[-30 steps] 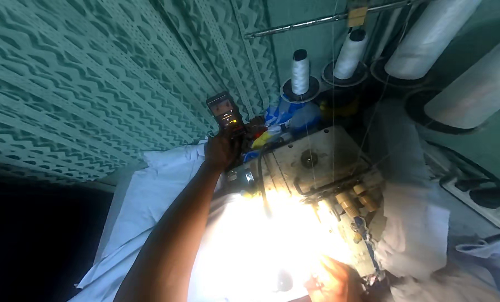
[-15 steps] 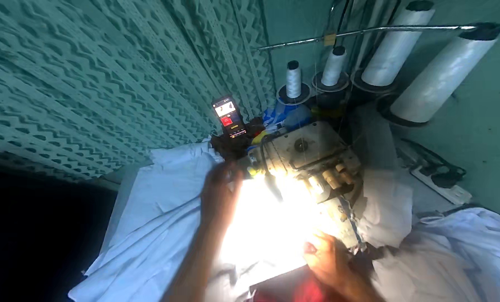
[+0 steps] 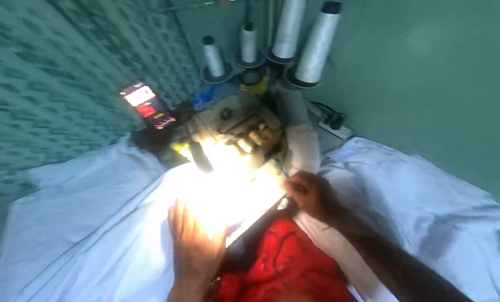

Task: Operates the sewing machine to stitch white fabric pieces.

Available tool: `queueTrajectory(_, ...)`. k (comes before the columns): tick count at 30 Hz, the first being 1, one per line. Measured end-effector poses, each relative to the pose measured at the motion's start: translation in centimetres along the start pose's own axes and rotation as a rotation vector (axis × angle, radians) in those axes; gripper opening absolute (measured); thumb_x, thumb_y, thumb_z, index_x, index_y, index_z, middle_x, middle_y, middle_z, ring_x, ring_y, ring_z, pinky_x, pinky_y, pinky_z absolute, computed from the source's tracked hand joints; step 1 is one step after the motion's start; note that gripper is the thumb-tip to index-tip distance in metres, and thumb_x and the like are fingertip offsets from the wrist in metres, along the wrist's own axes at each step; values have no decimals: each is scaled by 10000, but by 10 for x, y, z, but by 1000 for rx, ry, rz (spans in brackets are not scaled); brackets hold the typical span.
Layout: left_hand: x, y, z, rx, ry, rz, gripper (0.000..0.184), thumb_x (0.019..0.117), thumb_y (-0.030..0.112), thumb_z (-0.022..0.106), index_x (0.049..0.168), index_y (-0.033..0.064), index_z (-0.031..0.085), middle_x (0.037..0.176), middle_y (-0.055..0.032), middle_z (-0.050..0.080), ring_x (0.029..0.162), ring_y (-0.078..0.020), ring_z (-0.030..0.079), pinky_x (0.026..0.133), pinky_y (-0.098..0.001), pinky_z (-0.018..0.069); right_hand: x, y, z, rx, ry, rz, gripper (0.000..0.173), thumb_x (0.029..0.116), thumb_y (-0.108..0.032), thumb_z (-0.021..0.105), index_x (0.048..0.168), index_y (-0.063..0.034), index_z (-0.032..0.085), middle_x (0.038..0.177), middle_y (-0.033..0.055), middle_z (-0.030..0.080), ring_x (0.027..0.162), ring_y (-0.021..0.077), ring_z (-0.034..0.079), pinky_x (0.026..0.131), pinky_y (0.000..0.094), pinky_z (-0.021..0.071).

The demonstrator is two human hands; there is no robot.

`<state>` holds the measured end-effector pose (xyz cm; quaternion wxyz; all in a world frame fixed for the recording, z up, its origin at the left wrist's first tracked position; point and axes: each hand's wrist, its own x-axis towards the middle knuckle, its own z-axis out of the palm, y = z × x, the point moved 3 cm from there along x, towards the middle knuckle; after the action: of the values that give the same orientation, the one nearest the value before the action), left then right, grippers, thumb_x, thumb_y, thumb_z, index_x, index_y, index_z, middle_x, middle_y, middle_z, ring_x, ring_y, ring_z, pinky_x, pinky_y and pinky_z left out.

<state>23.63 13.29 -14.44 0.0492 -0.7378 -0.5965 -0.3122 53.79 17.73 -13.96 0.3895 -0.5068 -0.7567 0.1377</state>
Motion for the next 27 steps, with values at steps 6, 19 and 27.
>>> queueTrajectory(6,-29,64,6,-211,-45,117,507,1011,468,560,1300,68,674,1221,-156,710,1088,-285,659,919,-457,500,10,56,-43,-346,-150,17,408,924,-458,721,1078,-80,702,1094,108,687,877,247,709,717,459,605)
queueTrajectory(19,-3,125,65,-380,-263,209,380,982,397,620,1252,146,716,1291,-22,691,1269,-205,594,1070,-363,491,100,82,-26,-389,-200,81,223,987,-273,608,1049,-98,732,1122,115,650,847,257,686,697,468,589)
queueTrajectory(27,32,146,110,-1650,-915,-579,695,1109,487,131,1344,5,572,1153,-112,717,1008,-205,710,900,-392,594,4,14,-55,-178,-27,21,248,1023,-207,575,1155,-25,681,1012,111,700,915,214,691,831,400,595)
